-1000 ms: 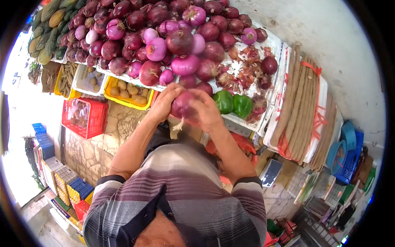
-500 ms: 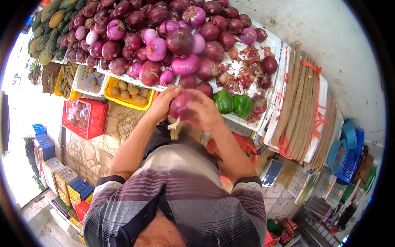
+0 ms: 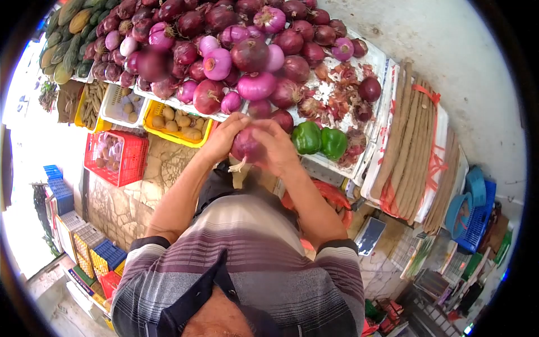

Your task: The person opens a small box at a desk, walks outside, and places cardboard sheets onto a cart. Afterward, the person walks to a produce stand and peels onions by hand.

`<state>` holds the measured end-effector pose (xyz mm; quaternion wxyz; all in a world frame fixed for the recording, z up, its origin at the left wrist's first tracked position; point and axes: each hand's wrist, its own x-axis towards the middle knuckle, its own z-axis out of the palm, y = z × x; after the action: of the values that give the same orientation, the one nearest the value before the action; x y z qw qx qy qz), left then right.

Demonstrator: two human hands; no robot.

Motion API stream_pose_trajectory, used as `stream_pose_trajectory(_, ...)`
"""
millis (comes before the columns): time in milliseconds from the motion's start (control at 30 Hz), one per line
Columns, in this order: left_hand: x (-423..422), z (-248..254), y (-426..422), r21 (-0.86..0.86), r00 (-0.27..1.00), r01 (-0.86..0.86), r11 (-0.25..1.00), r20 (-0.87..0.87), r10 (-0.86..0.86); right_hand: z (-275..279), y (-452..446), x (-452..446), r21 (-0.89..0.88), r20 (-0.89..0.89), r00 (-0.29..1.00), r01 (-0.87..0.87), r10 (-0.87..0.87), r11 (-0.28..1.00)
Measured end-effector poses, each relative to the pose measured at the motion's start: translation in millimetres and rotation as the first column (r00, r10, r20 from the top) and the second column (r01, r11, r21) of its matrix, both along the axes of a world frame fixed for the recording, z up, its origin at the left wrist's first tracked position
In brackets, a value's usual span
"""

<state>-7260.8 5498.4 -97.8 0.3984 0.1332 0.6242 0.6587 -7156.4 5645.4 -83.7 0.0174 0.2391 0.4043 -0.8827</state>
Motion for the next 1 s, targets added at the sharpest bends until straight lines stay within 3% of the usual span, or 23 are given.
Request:
stream_pose_trajectory(67, -1.1, -4.6, -0.9, 0.056, 0.994, -0.027, 0.998, 0.103, 0.021, -1.8, -0.9, -1.2, 0.038, -0.030, 0.999, 0.011, -0.010, 0.999)
stream_pose_trajectory(100, -2.0, -7.1, -1.7, 0.078, 0.989, -0.038, 0.996, 0.142, 0.027, -3.1, 1.3, -1.4, 0.185, -0.049, 0.999, -0.007, 0.016, 0.983)
stream_pose_trajectory(167, -2.4, -12.4, -1.8, 0.112, 0.981, -0.058, 0.992, 0.191, 0.036, -4.5, 9.6, -0.3, 0.466, -0.074, 0.994, -0.034, 0.077, 0.884)
stream_pose_trajectory(267, 1.5, -16.1, -2.3, 0.131, 0.976, -0.081, 0.988, 0.211, 0.052, 7.6, 14.3, -0.5, 0.650, 0.022, 0.991, -0.116, 0.134, 0.751)
stream_pose_trajectory(333, 3.2, -15.5, -1.8, 0.132, 0.975, -0.092, 0.987, 0.213, 0.062, 14.3, 14.8, 1.9, 0.762, -0.052, 0.983, -0.076, 0.178, 0.643)
stream_pose_trajectory(667, 5.8, -12.8, -4.9, 0.063, 0.976, -0.048, 0.997, 0.217, 0.033, 36.2, 22.4, 1.6, 0.960, -0.031, 0.934, -0.071, 0.357, 0.271)
stream_pose_trajectory(867, 6.8, 3.5, -4.4, 0.075, 0.950, -0.088, 0.993, 0.305, 0.061, 33.6, 19.3, 0.9, 0.946, -0.091, 0.948, -0.014, 0.306, 0.325)
stream_pose_trajectory(967, 7.6, 10.2, -6.3, 0.064, 0.925, -0.115, 0.991, 0.370, 0.083, 16.5, 22.1, 5.2, 0.847, -0.058, 0.971, -0.075, 0.232, 0.526)
stream_pose_trajectory(1000, 6.9, 4.5, -6.3, 0.079, 0.918, -0.131, 0.988, 0.386, 0.091, 19.0, 21.2, 5.8, 0.844, -0.056, 0.970, -0.080, 0.235, 0.530)
